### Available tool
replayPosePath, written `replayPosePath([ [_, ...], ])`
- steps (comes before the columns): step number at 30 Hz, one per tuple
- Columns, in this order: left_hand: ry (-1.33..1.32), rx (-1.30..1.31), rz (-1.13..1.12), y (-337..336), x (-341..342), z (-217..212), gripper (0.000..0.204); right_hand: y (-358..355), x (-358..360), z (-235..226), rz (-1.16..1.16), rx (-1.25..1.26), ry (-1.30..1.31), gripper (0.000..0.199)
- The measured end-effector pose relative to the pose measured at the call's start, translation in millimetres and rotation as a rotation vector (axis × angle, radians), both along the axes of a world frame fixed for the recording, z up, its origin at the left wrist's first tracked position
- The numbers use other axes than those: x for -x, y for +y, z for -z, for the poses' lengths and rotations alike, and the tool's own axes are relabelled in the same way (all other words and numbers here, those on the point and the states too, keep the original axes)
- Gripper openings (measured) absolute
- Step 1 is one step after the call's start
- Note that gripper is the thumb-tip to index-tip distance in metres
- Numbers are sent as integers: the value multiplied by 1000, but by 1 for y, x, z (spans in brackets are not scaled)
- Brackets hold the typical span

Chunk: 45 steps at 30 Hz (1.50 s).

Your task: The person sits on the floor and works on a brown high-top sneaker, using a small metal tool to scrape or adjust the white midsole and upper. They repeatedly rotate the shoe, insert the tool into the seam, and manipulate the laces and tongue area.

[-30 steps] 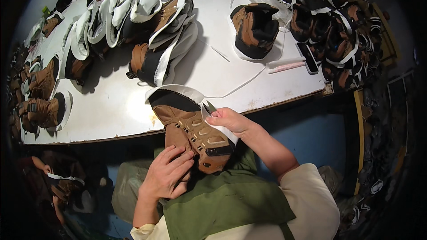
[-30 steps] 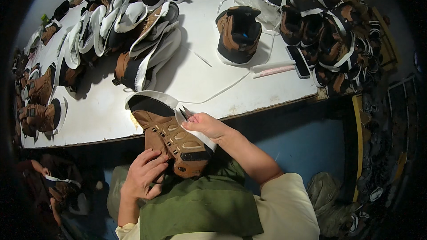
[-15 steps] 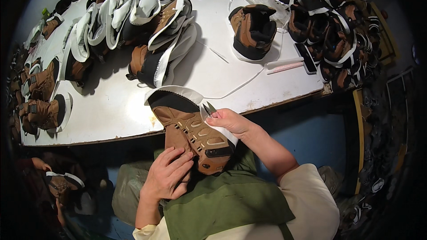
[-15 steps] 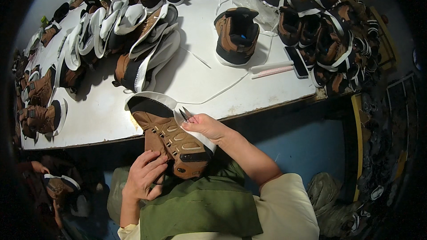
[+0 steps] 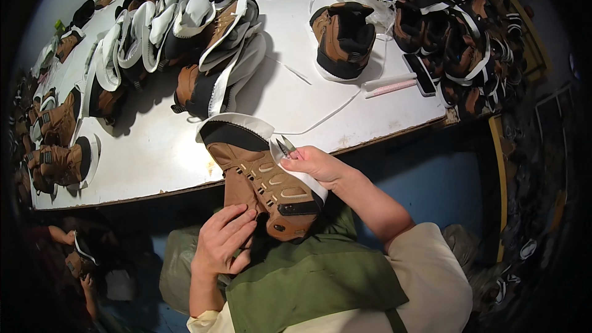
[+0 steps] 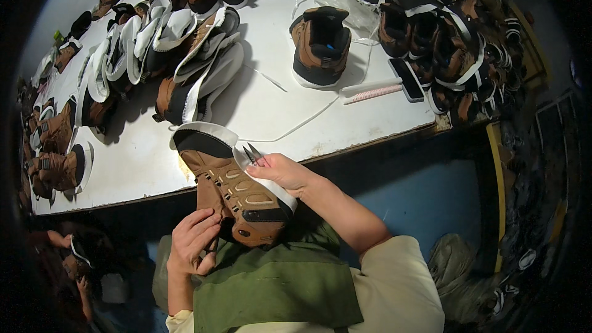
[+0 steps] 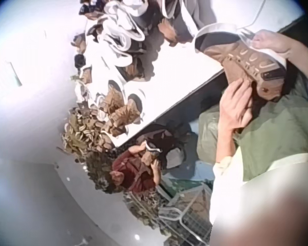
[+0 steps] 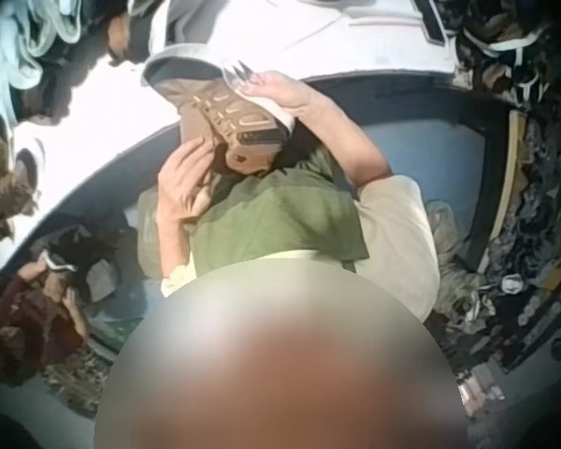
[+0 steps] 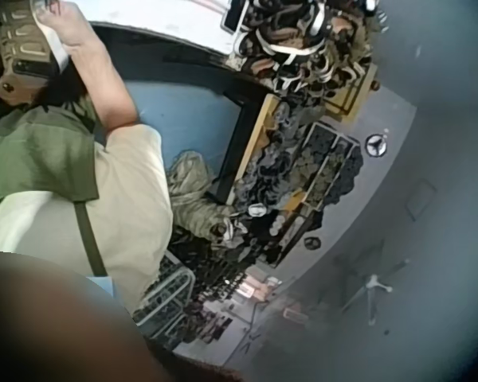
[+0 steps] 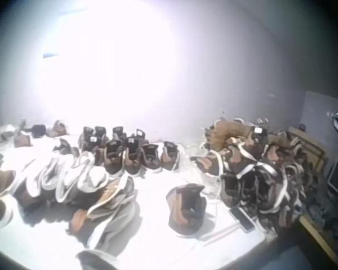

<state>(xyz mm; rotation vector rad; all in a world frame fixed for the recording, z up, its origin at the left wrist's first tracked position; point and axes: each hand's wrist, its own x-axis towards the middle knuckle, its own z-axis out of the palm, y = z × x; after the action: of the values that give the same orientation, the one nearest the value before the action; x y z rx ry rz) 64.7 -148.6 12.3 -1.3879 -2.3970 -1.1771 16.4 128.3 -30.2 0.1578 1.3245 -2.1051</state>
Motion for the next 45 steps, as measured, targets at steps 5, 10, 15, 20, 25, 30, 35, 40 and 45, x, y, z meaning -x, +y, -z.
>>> replayPosePath([
  [5,124,-39,-3,3,4,-5,39,6,-2,-19,45,-25,56,26],
  [10,282,-102,-13,15,18,-22,32,16,-1,-52,150,-49,196,26],
  [15,389,-211,-64,35,35,-25,21,30,-2,-78,304,-64,290,24],
  [20,383,-266,-97,52,52,-15,25,41,0,-78,387,-36,306,22],
  [25,319,-300,-116,59,62,0,30,43,4,-60,422,-20,245,21],
  [30,251,-307,-180,57,65,15,35,39,13,-40,423,-53,217,21],
  [35,232,-310,-200,57,65,22,37,38,14,-36,414,6,168,20],
  [40,213,-316,-208,57,64,24,39,33,14,-40,424,1,157,20],
  [45,172,-296,-242,56,61,26,41,31,17,-29,457,-210,258,20],
])
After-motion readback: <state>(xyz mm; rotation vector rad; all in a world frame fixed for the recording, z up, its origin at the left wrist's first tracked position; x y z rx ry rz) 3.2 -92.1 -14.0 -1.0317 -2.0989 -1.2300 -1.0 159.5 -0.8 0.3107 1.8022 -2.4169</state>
